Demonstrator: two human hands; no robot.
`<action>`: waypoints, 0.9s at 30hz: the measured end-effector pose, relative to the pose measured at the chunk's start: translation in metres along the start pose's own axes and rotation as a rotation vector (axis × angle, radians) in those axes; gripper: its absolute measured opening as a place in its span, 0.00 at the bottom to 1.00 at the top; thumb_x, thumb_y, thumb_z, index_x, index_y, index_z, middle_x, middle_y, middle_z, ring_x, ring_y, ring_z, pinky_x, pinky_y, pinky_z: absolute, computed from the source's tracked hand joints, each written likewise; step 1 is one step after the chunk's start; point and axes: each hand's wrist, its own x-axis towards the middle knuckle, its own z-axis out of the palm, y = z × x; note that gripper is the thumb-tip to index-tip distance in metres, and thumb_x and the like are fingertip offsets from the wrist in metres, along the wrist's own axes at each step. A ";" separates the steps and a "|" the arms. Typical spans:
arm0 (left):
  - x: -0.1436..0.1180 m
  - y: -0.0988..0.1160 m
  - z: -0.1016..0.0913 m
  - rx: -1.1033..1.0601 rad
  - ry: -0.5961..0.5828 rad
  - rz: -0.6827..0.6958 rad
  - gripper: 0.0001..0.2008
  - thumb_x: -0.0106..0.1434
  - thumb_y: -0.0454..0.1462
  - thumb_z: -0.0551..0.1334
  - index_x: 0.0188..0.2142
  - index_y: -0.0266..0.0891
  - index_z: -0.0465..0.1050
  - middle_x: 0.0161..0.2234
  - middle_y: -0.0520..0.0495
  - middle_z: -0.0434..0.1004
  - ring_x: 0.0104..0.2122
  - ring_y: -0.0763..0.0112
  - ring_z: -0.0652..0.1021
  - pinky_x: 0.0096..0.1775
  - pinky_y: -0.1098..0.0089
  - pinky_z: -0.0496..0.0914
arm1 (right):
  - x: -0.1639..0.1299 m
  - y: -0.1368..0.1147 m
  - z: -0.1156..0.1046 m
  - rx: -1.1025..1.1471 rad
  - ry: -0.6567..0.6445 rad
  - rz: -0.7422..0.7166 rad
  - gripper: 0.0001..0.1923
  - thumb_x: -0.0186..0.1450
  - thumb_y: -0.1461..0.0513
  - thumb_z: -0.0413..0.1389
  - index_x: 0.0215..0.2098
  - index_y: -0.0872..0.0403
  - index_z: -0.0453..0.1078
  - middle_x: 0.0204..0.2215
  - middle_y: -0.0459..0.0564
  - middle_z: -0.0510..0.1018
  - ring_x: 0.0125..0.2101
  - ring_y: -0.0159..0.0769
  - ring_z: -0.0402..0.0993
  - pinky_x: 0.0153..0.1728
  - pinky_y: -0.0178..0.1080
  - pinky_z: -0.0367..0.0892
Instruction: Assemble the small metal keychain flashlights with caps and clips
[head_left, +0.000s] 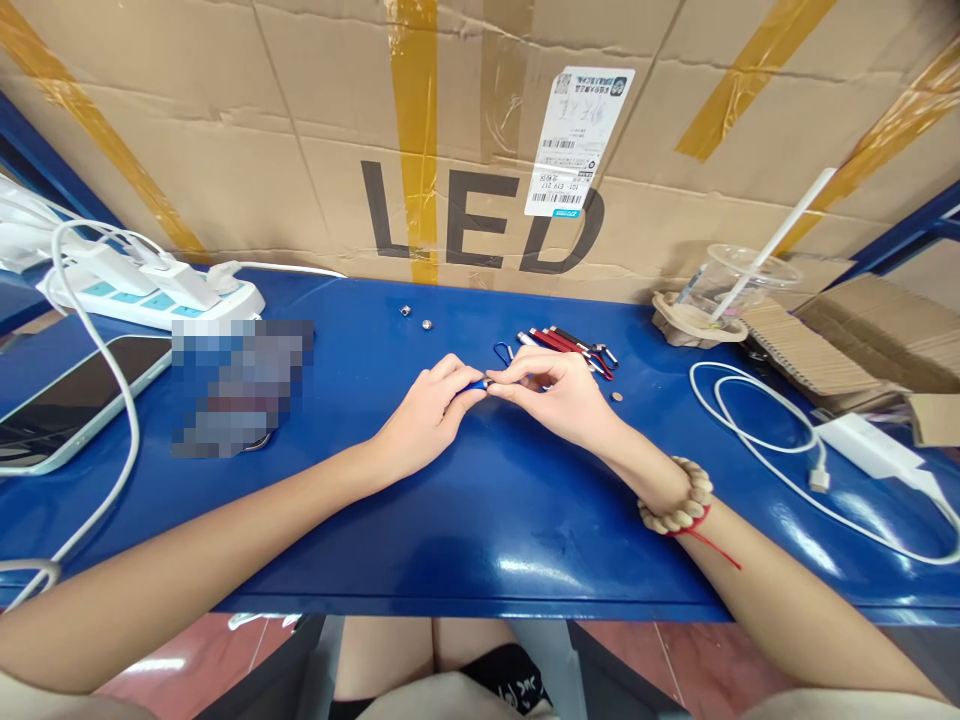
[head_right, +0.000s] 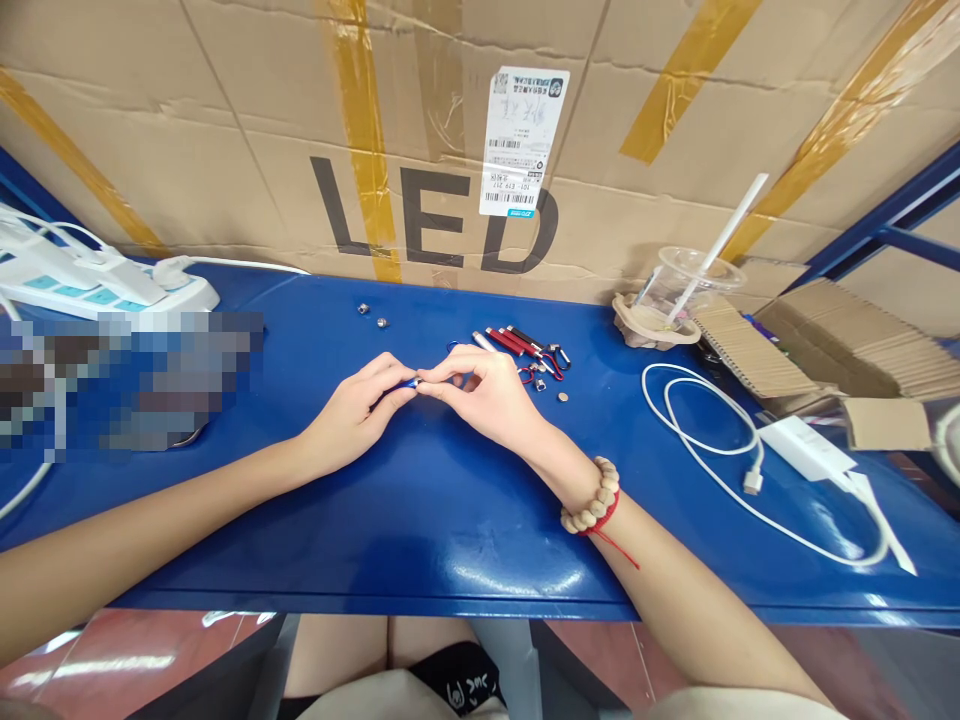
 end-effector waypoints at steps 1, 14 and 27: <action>0.000 0.000 0.000 0.001 0.002 -0.001 0.12 0.67 0.37 0.49 0.40 0.39 0.70 0.35 0.48 0.69 0.36 0.69 0.71 0.41 0.69 0.64 | 0.000 0.000 0.000 0.003 -0.006 -0.006 0.05 0.56 0.62 0.62 0.29 0.56 0.78 0.22 0.46 0.73 0.24 0.26 0.65 0.20 0.29 0.59; 0.001 0.004 -0.003 0.024 -0.095 -0.012 0.14 0.67 0.39 0.45 0.35 0.41 0.68 0.25 0.54 0.69 0.25 0.73 0.67 0.36 0.71 0.61 | 0.005 -0.002 -0.016 -0.003 -0.125 -0.208 0.07 0.59 0.59 0.60 0.28 0.53 0.77 0.22 0.47 0.76 0.25 0.30 0.68 0.27 0.35 0.64; 0.000 0.005 -0.006 -0.105 -0.190 0.087 0.14 0.66 0.38 0.46 0.34 0.40 0.69 0.27 0.54 0.72 0.26 0.75 0.71 0.34 0.75 0.64 | 0.005 -0.004 -0.023 -0.012 -0.250 -0.244 0.13 0.60 0.54 0.58 0.24 0.54 0.76 0.24 0.48 0.75 0.26 0.30 0.69 0.29 0.36 0.64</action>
